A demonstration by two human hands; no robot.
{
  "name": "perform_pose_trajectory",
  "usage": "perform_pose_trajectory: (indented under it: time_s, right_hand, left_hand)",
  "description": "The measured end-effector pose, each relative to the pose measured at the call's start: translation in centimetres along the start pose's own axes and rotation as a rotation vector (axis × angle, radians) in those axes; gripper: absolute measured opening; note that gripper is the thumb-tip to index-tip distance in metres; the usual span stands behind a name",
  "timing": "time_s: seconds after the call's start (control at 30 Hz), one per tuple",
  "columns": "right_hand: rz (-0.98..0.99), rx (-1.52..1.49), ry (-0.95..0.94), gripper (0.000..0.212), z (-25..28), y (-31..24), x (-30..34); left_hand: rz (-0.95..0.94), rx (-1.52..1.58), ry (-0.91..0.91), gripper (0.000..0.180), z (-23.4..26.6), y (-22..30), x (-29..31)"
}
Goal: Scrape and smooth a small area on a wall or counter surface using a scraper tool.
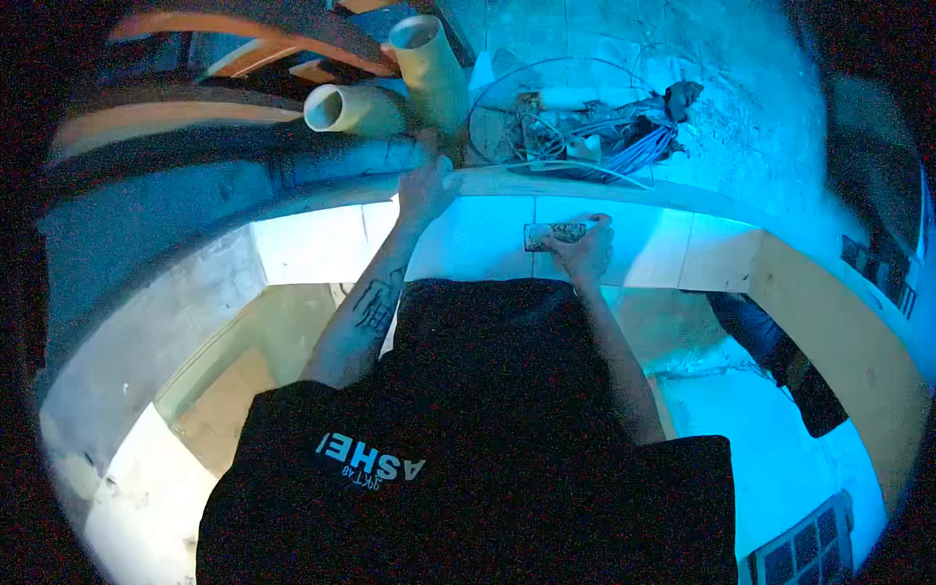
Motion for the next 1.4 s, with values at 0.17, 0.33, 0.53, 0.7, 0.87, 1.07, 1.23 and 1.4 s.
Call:
perform_pose_trajectory:
  time_s: [0.17, 0.33, 0.53, 0.7, 0.87, 1.07, 1.23, 1.4]
  right_hand:
    - [0.045, 0.021, -0.159, 0.047, -1.0, 0.5, -1.6]
    - [0.207, -0.366, -0.540, 0.027, 1.9, -5.4, -6.0]
    - [0.602, -0.232, -0.443, 0.023, 3.4, -10.7, -16.2]
    - [0.550, -0.024, -0.842, 0.021, -4.1, -10.5, -18.7]
    - [0.590, 0.160, -1.056, 0.019, -8.4, -12.3, -15.6]
    - [0.538, 0.566, -1.022, 0.018, -8.7, -13.2, -14.1]
    - [0.788, 0.290, -0.896, 0.022, -8.4, -15.0, -13.2]
    - [0.723, 0.425, -0.916, 0.023, -10.1, -14.2, -12.5]
  left_hand:
    - [-0.080, -0.126, -0.021, 0.048, -2.2, 1.3, -0.6]
    - [-0.061, -0.147, -0.147, 0.048, -2.0, 0.9, -1.7]
    - [-0.065, -0.091, 0.000, 0.037, -1.2, 0.9, -2.6]
    - [-0.008, -0.011, -0.092, 0.035, -1.7, 0.7, -3.3]
    - [0.006, 0.001, -0.132, 0.030, -1.9, 0.1, -3.3]
    - [0.002, 0.020, -0.163, 0.035, -2.4, 0.0, -3.5]
    - [0.014, 0.037, -0.146, 0.036, -2.7, -0.2, -3.4]
    - [-0.018, 0.034, -0.050, 0.039, -2.1, 0.1, -3.3]
Point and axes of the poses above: each hand's wrist, its own x-axis away from the middle knuckle, its own z-axis out of the back of the hand, y = z × x, the point moved 7 cm from there along -x, towards the middle knuckle, and after that the axes turned 12 degrees about -y, right-handed, at the moved point
